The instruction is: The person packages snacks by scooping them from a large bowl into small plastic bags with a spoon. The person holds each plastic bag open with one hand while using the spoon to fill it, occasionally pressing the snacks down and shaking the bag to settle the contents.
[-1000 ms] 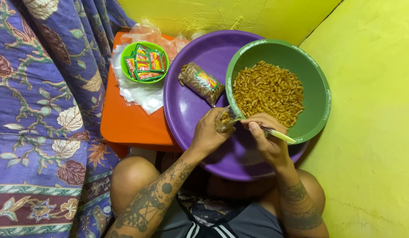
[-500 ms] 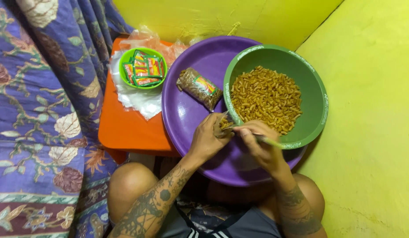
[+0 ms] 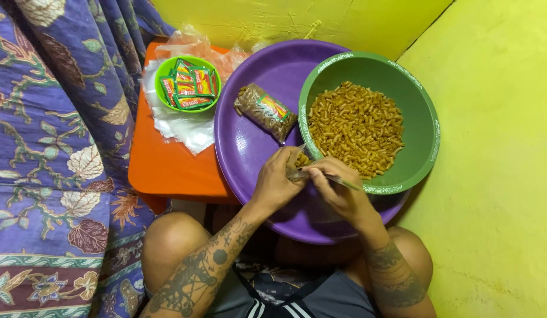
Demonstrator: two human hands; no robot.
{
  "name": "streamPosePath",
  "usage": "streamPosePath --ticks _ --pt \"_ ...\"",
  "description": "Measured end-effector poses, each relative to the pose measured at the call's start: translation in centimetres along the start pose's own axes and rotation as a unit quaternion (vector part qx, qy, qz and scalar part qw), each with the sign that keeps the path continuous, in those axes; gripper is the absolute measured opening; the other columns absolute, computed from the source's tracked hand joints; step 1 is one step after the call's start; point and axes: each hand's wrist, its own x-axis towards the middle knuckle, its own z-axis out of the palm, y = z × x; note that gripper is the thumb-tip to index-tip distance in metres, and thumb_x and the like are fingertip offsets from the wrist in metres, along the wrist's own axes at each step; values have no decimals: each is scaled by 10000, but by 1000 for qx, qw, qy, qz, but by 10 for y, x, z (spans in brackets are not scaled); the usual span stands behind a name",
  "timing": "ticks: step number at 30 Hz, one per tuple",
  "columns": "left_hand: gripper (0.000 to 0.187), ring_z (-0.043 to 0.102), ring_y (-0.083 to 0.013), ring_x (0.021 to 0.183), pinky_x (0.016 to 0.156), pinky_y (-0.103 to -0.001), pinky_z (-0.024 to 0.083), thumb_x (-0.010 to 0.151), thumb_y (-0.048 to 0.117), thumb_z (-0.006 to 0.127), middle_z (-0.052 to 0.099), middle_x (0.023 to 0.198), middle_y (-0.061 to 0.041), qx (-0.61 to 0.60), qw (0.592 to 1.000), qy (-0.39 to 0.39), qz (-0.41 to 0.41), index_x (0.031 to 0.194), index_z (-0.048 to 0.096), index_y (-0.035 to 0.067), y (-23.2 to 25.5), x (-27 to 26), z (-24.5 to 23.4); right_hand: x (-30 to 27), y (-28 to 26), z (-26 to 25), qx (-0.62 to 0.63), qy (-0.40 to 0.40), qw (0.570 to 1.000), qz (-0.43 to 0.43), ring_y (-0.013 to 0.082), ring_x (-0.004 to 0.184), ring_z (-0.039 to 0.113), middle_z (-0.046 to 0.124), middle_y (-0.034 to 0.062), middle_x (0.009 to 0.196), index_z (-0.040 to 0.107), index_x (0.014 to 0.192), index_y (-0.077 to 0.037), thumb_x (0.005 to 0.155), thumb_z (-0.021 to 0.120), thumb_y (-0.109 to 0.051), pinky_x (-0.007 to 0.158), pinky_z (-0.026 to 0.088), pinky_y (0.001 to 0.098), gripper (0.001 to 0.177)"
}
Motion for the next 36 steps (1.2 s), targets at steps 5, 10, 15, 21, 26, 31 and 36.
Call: streamPosePath --ticks 5,10,15,21,26,31,36 --pt "412 707 -389 889 796 -493 567 720 215 832 684 908 -113 -28 999 -17 -7 1085 654 144 3 -1 -5 3 -16 -7 -25 -9 1000 -11 355 814 744 749 167 870 768 1000 -34 1019 585 -107 755 578 448 198" --pt "403 700 -395 894 790 -483 561 743 291 843 673 893 -112 -31 999 -3 -8 1066 653 140 -4 -1 -3 -4 -11 -4 -16 56 998 -25 308 838 738 751 144 904 773 1011 -33 1013 596 -107 797 566 404 192" --pt "398 692 -418 893 787 -501 554 687 135 804 654 871 -126 -17 1000 -14 -10 1052 643 140 -6 -1 -2 2 -16 10 -54 -1 998 -22 403 842 740 746 171 887 748 987 -43 997 632 -90 755 583 473 125" --pt "388 703 -390 901 811 -476 564 730 257 843 674 887 -112 -24 1000 -4 -10 1045 645 145 -17 0 3 -8 -4 -5 -27 55 998 -20 319 887 753 766 123 954 780 1040 -65 1000 609 -89 809 574 418 178" --pt "426 701 -392 913 805 -486 563 709 277 857 676 903 -112 -24 1000 -12 -14 1058 644 157 -10 1 1 -1 -7 3 -23 31 999 -28 342 895 742 753 176 958 758 1043 -13 1011 576 -49 840 579 453 188" --pt "456 700 -394 922 808 -488 564 673 212 862 672 909 -123 -31 999 -17 -24 1069 643 159 -5 -1 -1 4 -24 -2 -61 -17 997 -38 393 866 749 749 189 923 742 1033 -9 1001 604 -46 771 587 493 146" --pt "386 704 -382 893 785 -470 561 731 313 848 676 880 -110 -45 998 -6 -34 1029 653 166 3 -2 -8 -5 -12 -6 -40 65 996 -44 299 813 745 749 107 903 781 1022 -72 1014 613 -135 761 572 398 180"
